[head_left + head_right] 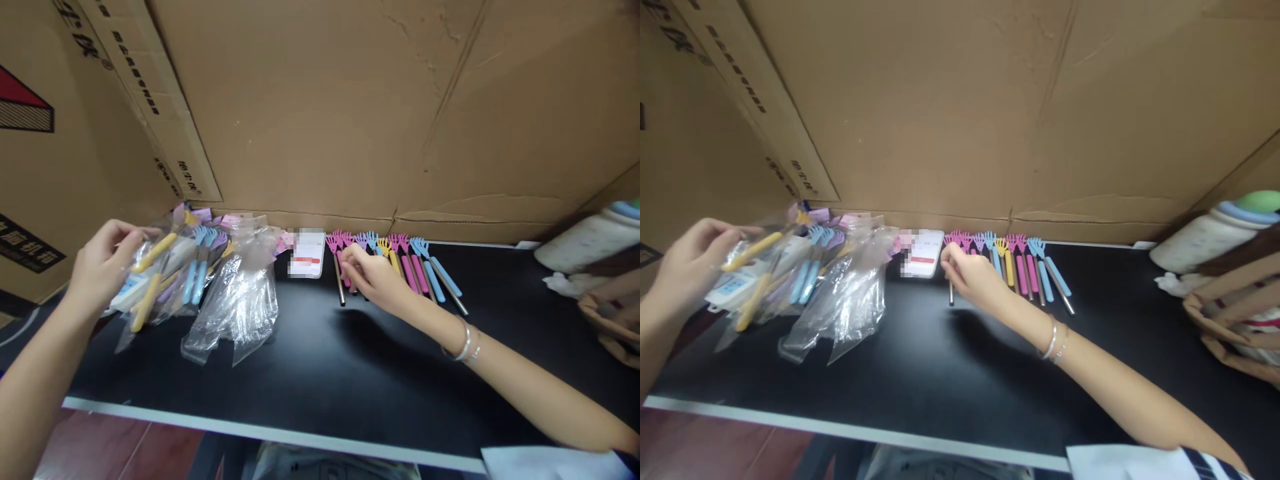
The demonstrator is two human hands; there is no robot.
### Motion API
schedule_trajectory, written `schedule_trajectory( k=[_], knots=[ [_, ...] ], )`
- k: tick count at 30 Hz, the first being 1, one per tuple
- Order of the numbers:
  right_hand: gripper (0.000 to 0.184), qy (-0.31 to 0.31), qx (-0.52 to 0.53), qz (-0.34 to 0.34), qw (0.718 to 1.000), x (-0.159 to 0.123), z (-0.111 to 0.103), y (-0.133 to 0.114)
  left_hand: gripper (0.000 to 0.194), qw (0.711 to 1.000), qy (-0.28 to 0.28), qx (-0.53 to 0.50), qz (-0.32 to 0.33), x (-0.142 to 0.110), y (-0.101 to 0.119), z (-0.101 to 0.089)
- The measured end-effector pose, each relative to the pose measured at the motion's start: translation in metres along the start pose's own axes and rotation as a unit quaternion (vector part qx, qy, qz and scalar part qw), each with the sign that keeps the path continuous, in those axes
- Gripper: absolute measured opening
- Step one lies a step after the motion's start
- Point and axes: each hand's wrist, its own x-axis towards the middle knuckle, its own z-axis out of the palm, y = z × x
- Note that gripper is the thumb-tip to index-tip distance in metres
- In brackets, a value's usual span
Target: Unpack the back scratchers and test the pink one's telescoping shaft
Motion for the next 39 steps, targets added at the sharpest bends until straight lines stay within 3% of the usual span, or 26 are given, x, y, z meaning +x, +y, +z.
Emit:
schedule_trajectory(
  k=[4,7,9,12,15,17,19,23,28,34,39],
  knots=[
    [0.016,-0.071,0.226,0.036,0.971,0.013,0.015,-0.01,0.021,0.965,0.006,-0.26,0.024,-0.016,0.045,0.021],
    [0.026,-0.147,0.39,0.066,0.907,0.032,0.025,-0.023,0.022,0.932,-0.05,-0.35,0.084,-0.034,0.084,0.044],
    [0.034,-0.152,0.489,0.075,0.856,0.043,0.027,-0.027,0.022,0.914,-0.127,-0.365,0.126,-0.046,0.103,0.058],
    [0.037,-0.063,0.569,0.076,0.816,0.045,0.02,-0.022,0.02,0.89,-0.265,-0.344,0.138,-0.06,0.116,0.074],
    [0.03,0.055,0.546,0.092,0.831,0.033,0.005,-0.009,0.025,0.842,-0.407,-0.339,0.107,-0.066,0.113,0.084],
    [0.029,0.113,0.519,0.107,0.84,0.022,-0.005,0.0,0.034,0.812,-0.457,-0.352,0.092,-0.069,0.108,0.089],
    [0.03,0.15,0.501,0.124,0.843,0.013,-0.011,0.006,0.039,0.809,-0.454,-0.362,0.093,-0.073,0.105,0.096],
    [0.032,0.173,0.5,0.147,0.836,0.004,-0.012,0.01,0.039,0.835,-0.391,-0.36,0.14,-0.082,0.108,0.107],
    [0.034,0.166,0.518,0.141,0.827,0.003,-0.015,0.006,0.02,0.869,-0.321,-0.329,0.186,-0.085,0.112,0.108],
    [0.033,0.193,0.514,0.139,0.824,0.0,-0.02,0.001,0.022,0.889,-0.324,-0.24,0.219,-0.083,0.116,0.102],
    [0.032,0.157,0.477,0.139,0.854,-0.004,-0.011,-0.011,0.02,0.897,-0.324,-0.133,0.268,-0.087,0.117,0.104]
  ],
)
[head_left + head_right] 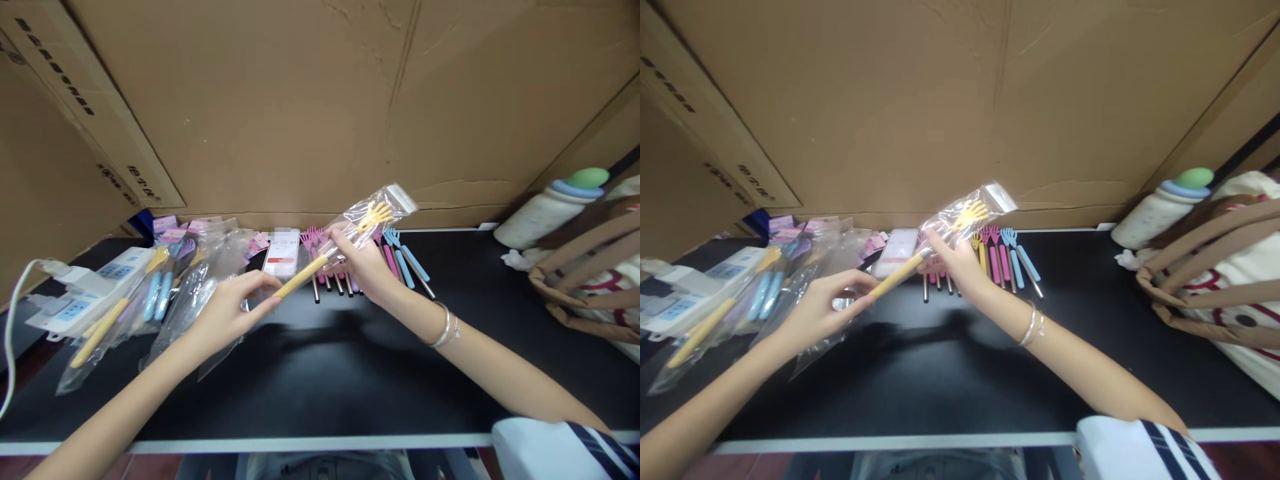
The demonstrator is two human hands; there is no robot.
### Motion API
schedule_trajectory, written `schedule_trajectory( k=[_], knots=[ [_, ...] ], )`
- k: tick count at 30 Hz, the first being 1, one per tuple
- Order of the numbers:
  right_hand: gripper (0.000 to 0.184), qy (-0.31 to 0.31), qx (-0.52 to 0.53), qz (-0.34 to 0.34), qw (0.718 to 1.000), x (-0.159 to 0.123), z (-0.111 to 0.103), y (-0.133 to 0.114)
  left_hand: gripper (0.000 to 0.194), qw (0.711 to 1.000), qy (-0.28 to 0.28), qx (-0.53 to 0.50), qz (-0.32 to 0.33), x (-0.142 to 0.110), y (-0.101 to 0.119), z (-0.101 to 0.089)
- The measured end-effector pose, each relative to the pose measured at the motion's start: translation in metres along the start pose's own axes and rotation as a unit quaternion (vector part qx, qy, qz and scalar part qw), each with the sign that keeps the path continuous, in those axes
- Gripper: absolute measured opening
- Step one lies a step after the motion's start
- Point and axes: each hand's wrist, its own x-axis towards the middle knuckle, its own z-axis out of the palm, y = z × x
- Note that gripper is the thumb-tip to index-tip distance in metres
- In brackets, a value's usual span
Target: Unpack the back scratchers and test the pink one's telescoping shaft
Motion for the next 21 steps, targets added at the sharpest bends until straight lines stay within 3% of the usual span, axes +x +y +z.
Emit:
schedule_trajectory(
  k=[4,9,12,16,21],
  knots=[
    [0.032,-0.031,-0.014,-0.012,0.999,-0.001,0.0,-0.004,0.019,0.996,-0.059,0.064,0.008,-0.006,0.002,-0.001],
    [0.04,0.028,-0.008,-0.045,0.999,0.007,-0.006,-0.013,0.028,0.992,-0.071,0.105,0.028,-0.024,0.006,-0.016],
    [0.04,0.011,0.006,-0.033,0.999,0.007,0.003,-0.015,0.031,0.995,-0.039,0.087,0.026,-0.041,0.005,-0.027],
    [0.038,-0.016,0.024,-0.017,0.999,0.005,0.026,-0.015,0.034,0.997,0.028,0.066,-0.031,-0.064,0.002,-0.037],
    [0.025,0.051,0.063,-0.037,0.996,0.028,0.036,-0.014,0.034,0.981,0.147,0.07,-0.107,-0.1,-0.011,-0.053]
  ],
)
